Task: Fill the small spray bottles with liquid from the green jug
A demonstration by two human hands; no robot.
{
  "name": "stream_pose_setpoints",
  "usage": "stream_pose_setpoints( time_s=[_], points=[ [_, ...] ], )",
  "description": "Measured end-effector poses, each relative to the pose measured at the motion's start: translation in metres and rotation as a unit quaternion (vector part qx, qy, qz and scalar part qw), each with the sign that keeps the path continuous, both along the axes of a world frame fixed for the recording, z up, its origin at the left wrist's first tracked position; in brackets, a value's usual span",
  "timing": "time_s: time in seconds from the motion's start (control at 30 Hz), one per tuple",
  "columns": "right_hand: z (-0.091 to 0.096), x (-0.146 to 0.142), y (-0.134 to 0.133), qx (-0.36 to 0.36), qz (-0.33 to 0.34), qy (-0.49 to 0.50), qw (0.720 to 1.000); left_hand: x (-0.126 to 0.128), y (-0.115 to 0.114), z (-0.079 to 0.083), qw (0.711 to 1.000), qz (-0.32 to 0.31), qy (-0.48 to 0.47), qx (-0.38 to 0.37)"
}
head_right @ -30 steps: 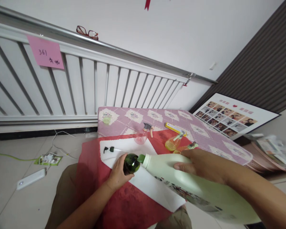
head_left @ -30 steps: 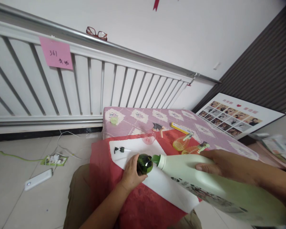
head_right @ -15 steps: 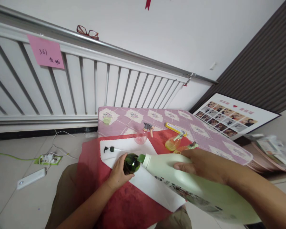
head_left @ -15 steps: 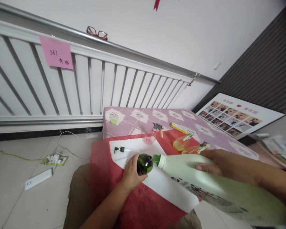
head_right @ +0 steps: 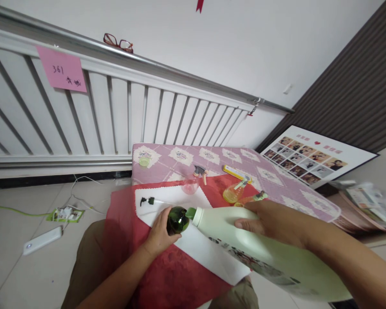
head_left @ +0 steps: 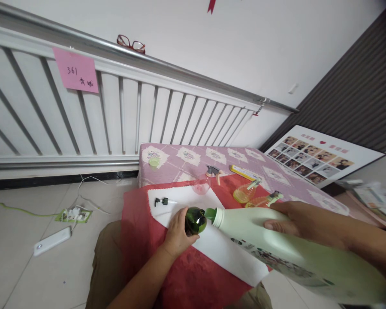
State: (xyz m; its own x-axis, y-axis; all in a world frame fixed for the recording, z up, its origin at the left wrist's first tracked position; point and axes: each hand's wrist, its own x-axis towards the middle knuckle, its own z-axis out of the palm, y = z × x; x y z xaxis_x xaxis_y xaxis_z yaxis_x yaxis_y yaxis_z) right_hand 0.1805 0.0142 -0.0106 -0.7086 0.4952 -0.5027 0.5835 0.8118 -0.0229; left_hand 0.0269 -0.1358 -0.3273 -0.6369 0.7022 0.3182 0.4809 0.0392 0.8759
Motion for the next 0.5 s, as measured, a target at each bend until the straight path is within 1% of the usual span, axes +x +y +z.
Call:
stream_pose_setpoints(
  time_s=[0.23,0.5],
  points=[
    [0.0006,-0.0030,-0.0018,-0.010,-0.006,-0.012,1.000,-0.0002,0.0004,0.0002,1.000,0.001,-0.001,0.000],
    [0.0013,-0.0037,-0.0043,0.010,-0.006,-0.017,1.000,0.0002,0.0005,0.0001,1.000,0.000,-0.001,-0.001]
  ],
)
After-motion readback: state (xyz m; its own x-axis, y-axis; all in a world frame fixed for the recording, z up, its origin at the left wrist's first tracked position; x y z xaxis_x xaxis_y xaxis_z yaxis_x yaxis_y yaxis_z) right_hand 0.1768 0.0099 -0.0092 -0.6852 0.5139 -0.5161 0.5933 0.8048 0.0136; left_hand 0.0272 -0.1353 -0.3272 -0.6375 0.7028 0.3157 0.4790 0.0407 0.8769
